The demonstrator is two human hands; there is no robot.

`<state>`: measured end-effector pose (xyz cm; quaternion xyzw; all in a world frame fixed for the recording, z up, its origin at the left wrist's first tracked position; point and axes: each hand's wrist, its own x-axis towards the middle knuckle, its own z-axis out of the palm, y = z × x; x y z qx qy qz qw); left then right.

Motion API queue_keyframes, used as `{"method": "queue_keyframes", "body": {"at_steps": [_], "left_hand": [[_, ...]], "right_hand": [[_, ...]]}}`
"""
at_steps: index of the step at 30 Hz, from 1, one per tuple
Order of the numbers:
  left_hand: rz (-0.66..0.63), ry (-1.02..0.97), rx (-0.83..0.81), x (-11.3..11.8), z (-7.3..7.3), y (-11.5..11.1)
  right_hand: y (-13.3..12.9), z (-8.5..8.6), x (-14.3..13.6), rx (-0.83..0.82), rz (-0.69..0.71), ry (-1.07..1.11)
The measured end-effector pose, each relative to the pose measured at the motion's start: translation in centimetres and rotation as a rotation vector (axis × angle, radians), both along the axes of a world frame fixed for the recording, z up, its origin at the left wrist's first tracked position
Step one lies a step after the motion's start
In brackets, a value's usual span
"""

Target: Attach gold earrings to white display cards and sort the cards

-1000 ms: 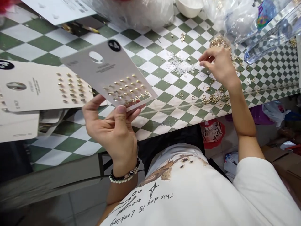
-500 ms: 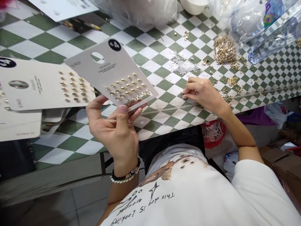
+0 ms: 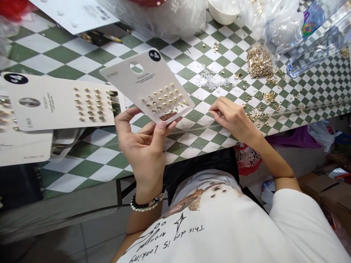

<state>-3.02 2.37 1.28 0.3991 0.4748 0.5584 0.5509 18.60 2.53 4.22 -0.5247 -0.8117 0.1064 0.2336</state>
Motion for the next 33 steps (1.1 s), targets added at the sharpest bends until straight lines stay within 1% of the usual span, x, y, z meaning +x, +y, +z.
{"method": "queue_keyframes", "body": {"at_steps": [2,3,5,8,12,19,21,26,30,33], "left_hand": [[-0.050,-0.011,0.025,0.7,0.4,-0.2],[-0.076,-0.026,0.040,1.2,0.6,-0.3],[-0.115,-0.063,0.078,2.0,0.9,-0.6],[-0.145,-0.067,0.112,3.1,1.0,-0.9],[-0.136,-0.027,0.115,3.6,1.0,-1.2],[-0.128,0.001,0.122,3.8,0.8,-1.2],[-0.117,0.018,0.140,3.8,0.6,-1.3],[-0.114,0.032,0.179,4.0,0.1,-1.4],[-0.095,0.061,0.214,4.2,0.0,-1.6],[-0.105,0.082,0.216,4.3,-0.1,-1.8]], "right_hand": [[-1.2,0.8,-1.1,-0.007,-0.107,0.247],[-1.8,1.2,-1.7,0.002,-0.163,0.332],[-2.6,1.9,-3.0,0.055,-0.243,0.399],[-2.9,2.1,-4.2,0.119,-0.290,0.330],[-2.5,2.2,-4.7,0.124,-0.286,0.232],[-2.9,3.3,-5.2,0.094,-0.266,0.155],[-2.9,3.2,-5.5,0.084,-0.283,0.132],[-2.8,2.6,-6.0,0.043,-0.397,0.113],[-3.0,2.4,-6.2,0.043,-0.398,0.112],[-3.1,2.4,-6.4,0.025,-0.398,0.080]]}}
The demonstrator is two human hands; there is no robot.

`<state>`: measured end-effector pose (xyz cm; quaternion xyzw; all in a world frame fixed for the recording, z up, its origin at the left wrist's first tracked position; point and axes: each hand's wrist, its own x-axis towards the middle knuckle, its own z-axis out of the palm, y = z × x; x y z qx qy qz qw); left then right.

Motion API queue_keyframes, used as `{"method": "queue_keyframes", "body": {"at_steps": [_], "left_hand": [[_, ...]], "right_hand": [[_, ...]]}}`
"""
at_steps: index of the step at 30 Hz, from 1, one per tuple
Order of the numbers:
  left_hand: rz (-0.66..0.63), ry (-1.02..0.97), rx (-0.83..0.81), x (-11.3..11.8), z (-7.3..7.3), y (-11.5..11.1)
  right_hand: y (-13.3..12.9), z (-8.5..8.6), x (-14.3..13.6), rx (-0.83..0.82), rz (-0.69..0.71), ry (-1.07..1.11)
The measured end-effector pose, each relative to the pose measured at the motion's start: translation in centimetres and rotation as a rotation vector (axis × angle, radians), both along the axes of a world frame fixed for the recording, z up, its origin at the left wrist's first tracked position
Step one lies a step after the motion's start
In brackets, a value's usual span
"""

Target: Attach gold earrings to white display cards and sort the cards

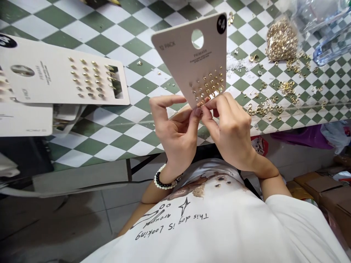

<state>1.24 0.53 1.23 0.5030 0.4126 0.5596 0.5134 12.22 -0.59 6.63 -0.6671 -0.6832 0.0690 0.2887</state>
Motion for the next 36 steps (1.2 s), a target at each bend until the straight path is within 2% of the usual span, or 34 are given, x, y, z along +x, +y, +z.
{"method": "queue_keyframes", "body": {"at_steps": [6,12,16,20,23,27,30,33,36], "left_hand": [[-0.032,0.005,-0.038,0.1,-0.2,-0.1],[-0.030,0.156,0.173,-0.4,-0.2,0.0],[-0.016,0.236,0.238,-1.0,-0.4,0.2],[0.057,0.241,0.203,-1.0,-0.6,0.4],[0.119,0.177,0.093,-0.6,-0.5,0.2],[0.096,0.033,-0.034,-0.3,-0.2,0.1],[0.083,0.000,-0.088,-0.6,-0.1,0.3],[0.079,0.022,-0.069,-1.1,-0.3,0.5],[0.090,0.162,0.081,-2.2,-0.6,0.6]], "right_hand": [[0.0,0.1,0.0,-0.031,-0.008,-0.042],[0.0,0.1,0.3,-0.059,-0.009,-0.045],[0.1,-1.1,0.0,0.006,-0.018,0.082],[0.1,-3.0,-0.6,0.122,-0.057,0.235],[0.1,-3.9,-1.0,0.173,-0.057,0.261],[0.2,-4.6,-1.2,0.245,-0.056,0.213],[0.2,-5.2,-1.8,0.290,-0.034,0.209],[-0.1,-5.5,-2.5,0.286,-0.019,0.268],[-0.4,-4.7,-1.9,0.224,0.076,0.350]]}}
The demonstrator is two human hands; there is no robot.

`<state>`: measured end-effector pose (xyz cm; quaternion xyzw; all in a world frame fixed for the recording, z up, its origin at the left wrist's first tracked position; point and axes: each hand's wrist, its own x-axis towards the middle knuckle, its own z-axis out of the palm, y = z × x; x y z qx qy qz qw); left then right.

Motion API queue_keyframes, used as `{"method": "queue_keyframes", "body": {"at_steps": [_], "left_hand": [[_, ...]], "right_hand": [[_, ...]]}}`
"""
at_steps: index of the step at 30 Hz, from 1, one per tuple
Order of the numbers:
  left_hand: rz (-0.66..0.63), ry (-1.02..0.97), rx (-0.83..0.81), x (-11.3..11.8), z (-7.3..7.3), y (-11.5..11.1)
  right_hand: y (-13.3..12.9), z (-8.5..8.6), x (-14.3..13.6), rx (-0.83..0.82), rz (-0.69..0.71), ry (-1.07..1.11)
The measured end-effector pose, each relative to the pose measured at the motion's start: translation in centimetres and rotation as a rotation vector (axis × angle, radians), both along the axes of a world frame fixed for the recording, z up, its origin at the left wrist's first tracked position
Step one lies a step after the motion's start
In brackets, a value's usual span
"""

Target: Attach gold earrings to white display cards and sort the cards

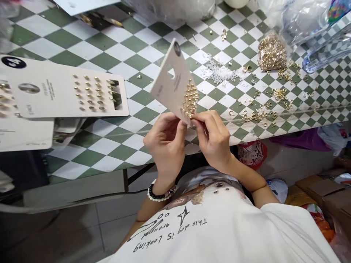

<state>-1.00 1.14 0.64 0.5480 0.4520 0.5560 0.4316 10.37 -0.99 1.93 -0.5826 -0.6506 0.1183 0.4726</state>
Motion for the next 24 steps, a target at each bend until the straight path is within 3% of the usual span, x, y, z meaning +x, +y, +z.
{"method": "queue_keyframes", "body": {"at_steps": [2,5,7,10,14,19,24], "left_hand": [[-0.008,0.212,0.185,-1.3,-0.2,0.1],[-0.071,0.593,0.456,-3.4,-0.3,0.4],[-0.117,0.800,0.560,-4.4,-0.4,0.6],[-0.138,0.978,0.623,-5.0,-0.6,0.6],[-0.140,0.993,0.578,-5.1,-0.7,0.7],[-0.189,0.956,0.518,-5.5,-0.6,1.1],[-0.216,0.929,0.556,-4.7,-0.6,1.6]], "right_hand": [[0.4,1.1,2.0,-0.067,0.049,0.034],[2.6,2.4,6.8,-0.116,-0.098,-0.009],[4.9,2.6,10.0,-0.164,-0.161,-0.082],[8.1,2.0,13.0,-0.301,-0.059,-0.161],[9.7,1.4,13.5,-0.367,0.046,-0.265],[10.8,3.3,13.6,-0.376,0.055,-0.301],[15.8,3.7,14.7,-0.303,0.056,-0.292]]}}
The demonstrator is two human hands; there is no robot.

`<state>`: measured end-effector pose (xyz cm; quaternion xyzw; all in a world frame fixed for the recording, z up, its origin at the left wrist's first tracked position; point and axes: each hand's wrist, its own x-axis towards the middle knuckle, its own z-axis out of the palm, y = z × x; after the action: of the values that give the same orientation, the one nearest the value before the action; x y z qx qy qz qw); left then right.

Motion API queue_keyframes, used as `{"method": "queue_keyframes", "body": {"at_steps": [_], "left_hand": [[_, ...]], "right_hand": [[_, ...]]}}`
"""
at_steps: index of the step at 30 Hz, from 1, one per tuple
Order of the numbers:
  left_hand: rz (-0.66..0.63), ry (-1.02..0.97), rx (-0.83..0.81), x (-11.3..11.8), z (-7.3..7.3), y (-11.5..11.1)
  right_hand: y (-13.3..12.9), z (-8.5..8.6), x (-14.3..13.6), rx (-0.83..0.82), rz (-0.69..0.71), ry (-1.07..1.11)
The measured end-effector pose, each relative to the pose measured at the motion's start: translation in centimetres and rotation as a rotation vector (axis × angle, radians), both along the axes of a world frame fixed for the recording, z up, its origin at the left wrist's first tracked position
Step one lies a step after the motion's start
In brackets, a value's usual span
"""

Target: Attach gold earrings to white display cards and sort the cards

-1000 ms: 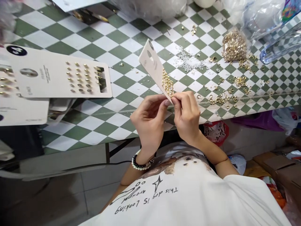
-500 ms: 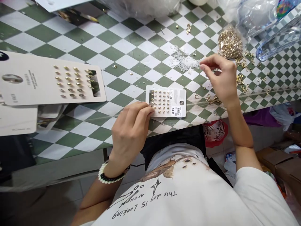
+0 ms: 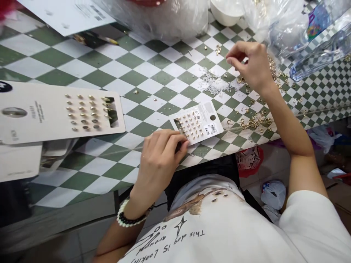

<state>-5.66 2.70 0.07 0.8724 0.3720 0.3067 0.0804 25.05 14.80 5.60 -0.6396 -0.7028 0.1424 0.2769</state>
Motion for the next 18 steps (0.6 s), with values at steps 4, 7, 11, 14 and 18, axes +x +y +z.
{"method": "queue_keyframes", "body": {"at_steps": [4,7,11,14,18], "left_hand": [[-0.054,-0.022,-0.086,0.3,0.2,0.1],[-0.056,-0.031,-0.115,0.1,0.4,0.1],[-0.050,-0.039,-0.144,0.0,0.4,0.1],[-0.040,-0.038,-0.135,0.1,0.3,0.1],[-0.070,-0.057,-0.076,0.0,0.4,0.1]], "right_hand": [[3.8,-1.3,0.6,-0.004,0.030,0.027],[5.3,-1.8,0.9,-0.041,0.063,0.000],[6.1,-1.3,1.0,-0.113,0.139,-0.055],[5.4,-0.2,0.6,-0.134,0.197,-0.157],[1.1,1.3,-0.9,-0.114,0.256,-0.188]]}}
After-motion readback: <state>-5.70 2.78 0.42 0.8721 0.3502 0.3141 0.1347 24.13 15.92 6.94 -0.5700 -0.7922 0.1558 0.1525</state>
